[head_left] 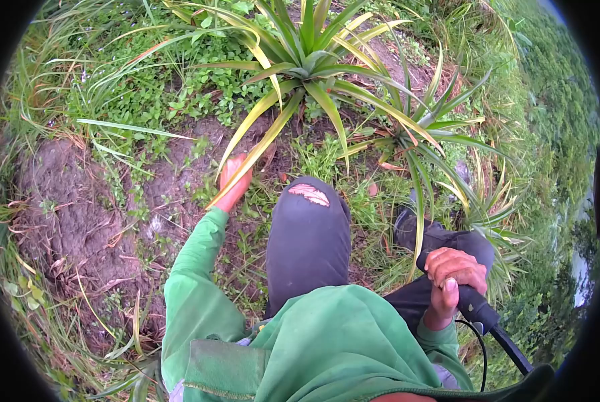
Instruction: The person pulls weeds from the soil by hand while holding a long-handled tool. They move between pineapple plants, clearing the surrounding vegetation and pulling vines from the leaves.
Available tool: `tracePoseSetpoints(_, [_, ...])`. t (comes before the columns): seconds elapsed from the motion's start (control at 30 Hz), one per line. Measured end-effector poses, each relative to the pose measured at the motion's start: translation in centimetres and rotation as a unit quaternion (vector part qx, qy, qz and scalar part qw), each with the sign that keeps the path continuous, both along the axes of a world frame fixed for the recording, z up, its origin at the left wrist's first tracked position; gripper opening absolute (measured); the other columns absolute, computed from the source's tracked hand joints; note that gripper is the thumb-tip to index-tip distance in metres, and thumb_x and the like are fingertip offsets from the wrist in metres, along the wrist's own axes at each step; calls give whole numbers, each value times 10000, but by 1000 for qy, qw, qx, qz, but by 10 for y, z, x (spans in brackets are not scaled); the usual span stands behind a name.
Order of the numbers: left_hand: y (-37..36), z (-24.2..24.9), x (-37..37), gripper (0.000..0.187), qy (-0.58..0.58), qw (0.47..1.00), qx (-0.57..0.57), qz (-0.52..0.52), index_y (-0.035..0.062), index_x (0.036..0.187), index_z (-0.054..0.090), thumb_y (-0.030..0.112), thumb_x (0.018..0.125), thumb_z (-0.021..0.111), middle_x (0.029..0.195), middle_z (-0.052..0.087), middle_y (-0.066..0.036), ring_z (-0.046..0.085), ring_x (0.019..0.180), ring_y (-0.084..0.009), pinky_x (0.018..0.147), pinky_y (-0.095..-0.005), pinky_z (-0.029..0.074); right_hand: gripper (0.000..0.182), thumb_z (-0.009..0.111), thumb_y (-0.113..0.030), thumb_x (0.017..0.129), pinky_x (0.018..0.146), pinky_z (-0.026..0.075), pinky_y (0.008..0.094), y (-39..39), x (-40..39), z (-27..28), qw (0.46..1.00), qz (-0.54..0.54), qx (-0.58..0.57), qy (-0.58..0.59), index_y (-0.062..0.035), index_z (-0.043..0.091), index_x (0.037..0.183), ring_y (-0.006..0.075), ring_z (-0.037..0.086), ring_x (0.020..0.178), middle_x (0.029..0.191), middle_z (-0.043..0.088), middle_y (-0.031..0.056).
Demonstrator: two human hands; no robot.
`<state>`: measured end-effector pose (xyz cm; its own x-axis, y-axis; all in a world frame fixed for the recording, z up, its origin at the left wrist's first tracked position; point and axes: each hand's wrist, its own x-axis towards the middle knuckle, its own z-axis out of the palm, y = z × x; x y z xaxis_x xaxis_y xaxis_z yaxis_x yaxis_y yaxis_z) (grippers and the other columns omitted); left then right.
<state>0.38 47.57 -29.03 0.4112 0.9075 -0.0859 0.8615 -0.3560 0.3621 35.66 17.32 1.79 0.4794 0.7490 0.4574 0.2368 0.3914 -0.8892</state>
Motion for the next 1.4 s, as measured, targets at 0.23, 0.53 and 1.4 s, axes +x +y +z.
tracePoseSetpoints(0.23, [89,19,53,813,-42,992,92,76,24,1461,437,378,833,811,1366,503,-296,520,1229,-508,1018,-583,446,281,653,-139,861,489,530,373,4,1,-3,1000,-14,-3,-6,-36,480,664,185,538,450,554,537,40])
tracePoseSetpoints(0.53, [184,-45,111,1077,-68,979,126,144,27,1537,300,367,703,891,1433,433,-253,451,1297,-464,1010,-638,396,315,672,-165,866,495,542,372,17,8,-8,999,-35,-23,-16,-47,488,640,182,547,445,546,545,39])
tracePoseSetpoints(1.4, [168,-86,107,218,-176,981,74,11,6,966,707,200,873,669,857,701,-282,688,825,-493,721,-559,551,361,682,-196,907,505,559,386,22,4,-11,998,-7,-47,28,-39,492,643,190,559,449,542,550,42])
